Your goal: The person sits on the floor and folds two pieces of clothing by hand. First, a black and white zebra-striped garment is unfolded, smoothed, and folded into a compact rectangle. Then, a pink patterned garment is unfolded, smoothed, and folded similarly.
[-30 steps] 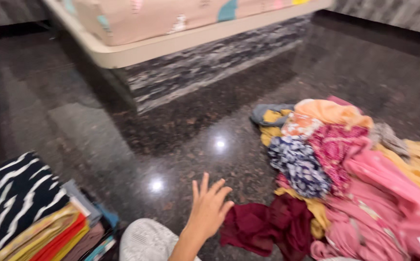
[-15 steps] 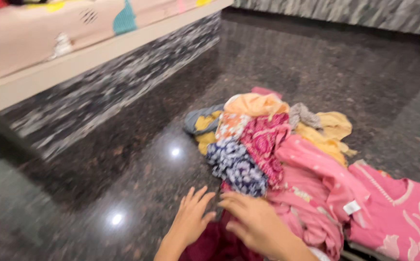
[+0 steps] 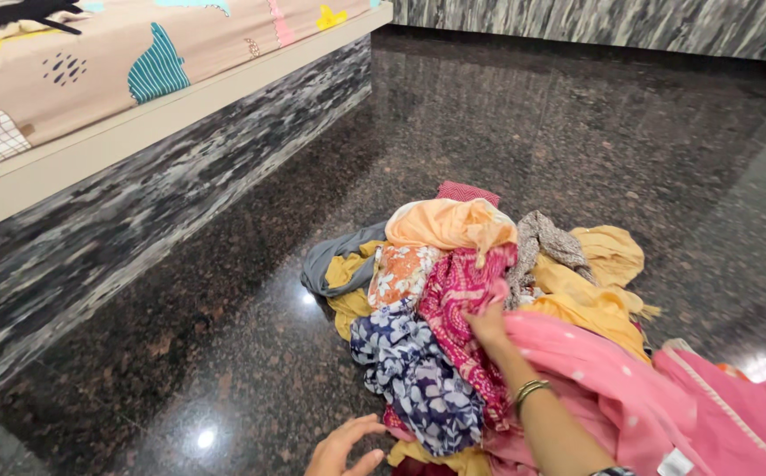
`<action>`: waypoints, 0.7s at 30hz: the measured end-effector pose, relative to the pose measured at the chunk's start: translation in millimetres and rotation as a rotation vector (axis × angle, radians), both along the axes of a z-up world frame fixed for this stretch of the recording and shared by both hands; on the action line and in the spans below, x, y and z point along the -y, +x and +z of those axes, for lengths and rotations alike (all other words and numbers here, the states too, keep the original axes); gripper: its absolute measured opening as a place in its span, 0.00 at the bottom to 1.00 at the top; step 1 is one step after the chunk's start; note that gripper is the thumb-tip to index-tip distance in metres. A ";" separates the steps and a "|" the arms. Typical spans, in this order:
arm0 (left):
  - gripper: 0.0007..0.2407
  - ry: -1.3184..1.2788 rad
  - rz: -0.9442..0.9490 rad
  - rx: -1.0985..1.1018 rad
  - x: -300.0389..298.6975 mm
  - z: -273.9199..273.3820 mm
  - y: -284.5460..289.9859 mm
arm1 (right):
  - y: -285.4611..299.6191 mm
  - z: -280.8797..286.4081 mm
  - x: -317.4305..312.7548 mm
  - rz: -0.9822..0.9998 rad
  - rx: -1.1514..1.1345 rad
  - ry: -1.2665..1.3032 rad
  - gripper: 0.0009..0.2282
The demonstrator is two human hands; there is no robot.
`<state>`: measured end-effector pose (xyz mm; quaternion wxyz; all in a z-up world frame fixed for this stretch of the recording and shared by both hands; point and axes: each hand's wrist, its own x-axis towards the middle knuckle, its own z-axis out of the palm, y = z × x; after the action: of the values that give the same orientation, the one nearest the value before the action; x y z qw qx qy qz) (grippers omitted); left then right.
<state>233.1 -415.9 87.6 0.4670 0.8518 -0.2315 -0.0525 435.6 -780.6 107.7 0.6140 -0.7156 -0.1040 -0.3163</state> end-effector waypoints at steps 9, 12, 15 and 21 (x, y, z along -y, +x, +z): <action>0.26 -0.866 0.385 -0.839 -17.1 52.2 -8.8 | -172.5 45.8 -153.6 0.947 -0.517 -0.087 0.07; 0.27 -1.058 0.347 -0.844 -18.9 53.9 -8.4 | -241.6 79.9 -153.5 0.847 -0.612 -0.700 0.02; 0.26 -1.017 0.408 -0.800 -18.1 41.2 4.5 | -257.9 103.3 -157.7 0.908 -0.517 -0.693 0.08; 0.25 -0.983 0.417 -0.788 -42.1 13.4 0.7 | -241.4 143.2 -157.9 0.342 -0.195 -0.488 0.29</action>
<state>233.8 -373.8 101.1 0.8513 0.4836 0.1293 -0.1571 194.2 -622.7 250.9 0.4756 -0.8409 -0.2363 -0.1042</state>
